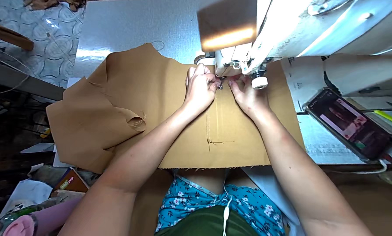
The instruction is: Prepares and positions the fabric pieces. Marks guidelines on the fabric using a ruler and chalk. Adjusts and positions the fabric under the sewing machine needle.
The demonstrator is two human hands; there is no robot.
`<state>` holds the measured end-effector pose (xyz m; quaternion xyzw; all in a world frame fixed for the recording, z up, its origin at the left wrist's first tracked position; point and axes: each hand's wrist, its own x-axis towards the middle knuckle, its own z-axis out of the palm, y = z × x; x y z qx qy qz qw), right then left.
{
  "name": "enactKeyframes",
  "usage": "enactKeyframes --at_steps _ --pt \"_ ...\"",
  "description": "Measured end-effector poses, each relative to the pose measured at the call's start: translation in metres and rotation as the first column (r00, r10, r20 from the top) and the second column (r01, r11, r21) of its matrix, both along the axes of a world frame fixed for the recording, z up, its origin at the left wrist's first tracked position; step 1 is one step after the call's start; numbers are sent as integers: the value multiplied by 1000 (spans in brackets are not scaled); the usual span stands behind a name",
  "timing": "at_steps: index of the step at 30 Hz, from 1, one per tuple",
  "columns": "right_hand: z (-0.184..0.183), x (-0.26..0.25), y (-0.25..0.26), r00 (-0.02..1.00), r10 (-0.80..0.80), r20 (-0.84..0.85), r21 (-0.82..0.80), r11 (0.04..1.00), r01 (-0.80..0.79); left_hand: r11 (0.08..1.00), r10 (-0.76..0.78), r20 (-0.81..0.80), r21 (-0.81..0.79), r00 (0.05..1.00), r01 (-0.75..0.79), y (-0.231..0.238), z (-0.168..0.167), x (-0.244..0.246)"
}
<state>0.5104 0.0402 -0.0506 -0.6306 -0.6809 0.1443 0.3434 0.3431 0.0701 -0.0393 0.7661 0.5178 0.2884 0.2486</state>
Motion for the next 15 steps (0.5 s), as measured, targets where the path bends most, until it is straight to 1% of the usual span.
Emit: enactKeyframes --at_steps 6,12,15 --pt "-1 1 1 1000 7 -9 -17 1000 -8 1000 4 2 26 1000 -5 -1 -2 -1" --pt "-4 3 3 998 57 -17 -36 998 -57 996 19 -76 93 997 -12 -3 -2 1" --pt "-3 2 3 998 59 -19 -50 997 -60 992 26 -78 127 997 -16 -4 -3 2"
